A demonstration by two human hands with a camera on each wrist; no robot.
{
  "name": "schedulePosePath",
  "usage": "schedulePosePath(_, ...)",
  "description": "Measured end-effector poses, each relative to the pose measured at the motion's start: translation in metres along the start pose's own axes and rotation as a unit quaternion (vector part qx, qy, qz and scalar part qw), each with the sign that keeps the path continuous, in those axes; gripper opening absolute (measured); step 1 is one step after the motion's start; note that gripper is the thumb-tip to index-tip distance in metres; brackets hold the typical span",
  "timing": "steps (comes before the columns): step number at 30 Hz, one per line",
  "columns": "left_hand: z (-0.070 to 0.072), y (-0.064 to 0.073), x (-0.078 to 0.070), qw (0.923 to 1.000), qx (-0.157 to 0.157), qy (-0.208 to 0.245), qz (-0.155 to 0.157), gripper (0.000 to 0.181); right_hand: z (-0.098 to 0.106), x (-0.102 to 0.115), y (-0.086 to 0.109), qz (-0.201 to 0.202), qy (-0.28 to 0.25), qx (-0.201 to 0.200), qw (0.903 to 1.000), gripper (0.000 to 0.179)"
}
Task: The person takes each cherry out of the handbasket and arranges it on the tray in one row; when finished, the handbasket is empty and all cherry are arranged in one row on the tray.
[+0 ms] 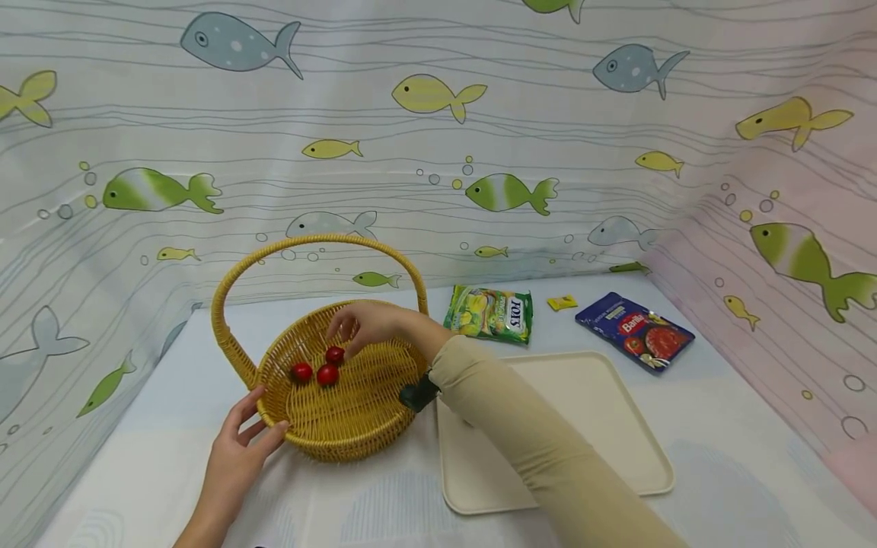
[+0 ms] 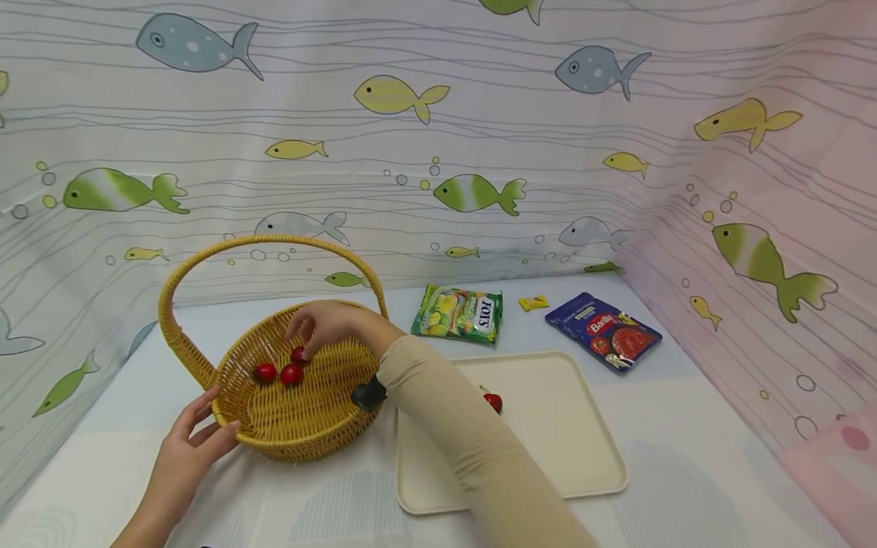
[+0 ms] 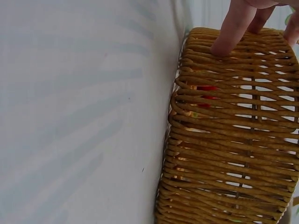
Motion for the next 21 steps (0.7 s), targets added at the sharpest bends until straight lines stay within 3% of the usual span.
schedulePosePath(7, 0.001, -0.001, 0.002, 1.0, 0.0, 0.0, 0.003, 0.074, -0.001, -0.017, -0.019, -0.004, -0.021, -0.006, 0.9998, 0.038)
schedulePosePath(13, -0.001, -0.002, 0.003, 0.9999, 0.003, 0.012, -0.004, 0.073, -0.013, -0.025, -0.03, -0.001, -0.051, 0.021, 0.9985, 0.043)
schedulePosePath(17, 0.0, -0.001, 0.003, 0.9999, 0.0, 0.011, -0.003, 0.073, -0.02, -0.026, -0.036, 0.012, -0.037, 0.042, 0.9984, 0.047)
schedulePosePath(21, 0.0, -0.001, 0.002, 0.9999, 0.002, 0.013, -0.003, 0.073, -0.024, -0.03, -0.041, -0.001, -0.009, 0.06, 0.9982, 0.05)
Point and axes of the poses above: each hand's wrist, its own y-axis away from the middle knuckle, its own z-axis out of the back of the hand, x = y × z, the point moved 7 cm from there along -y, towards the middle knuckle, and after that the axes turned 6 degrees about x, right-handed, at the moved point
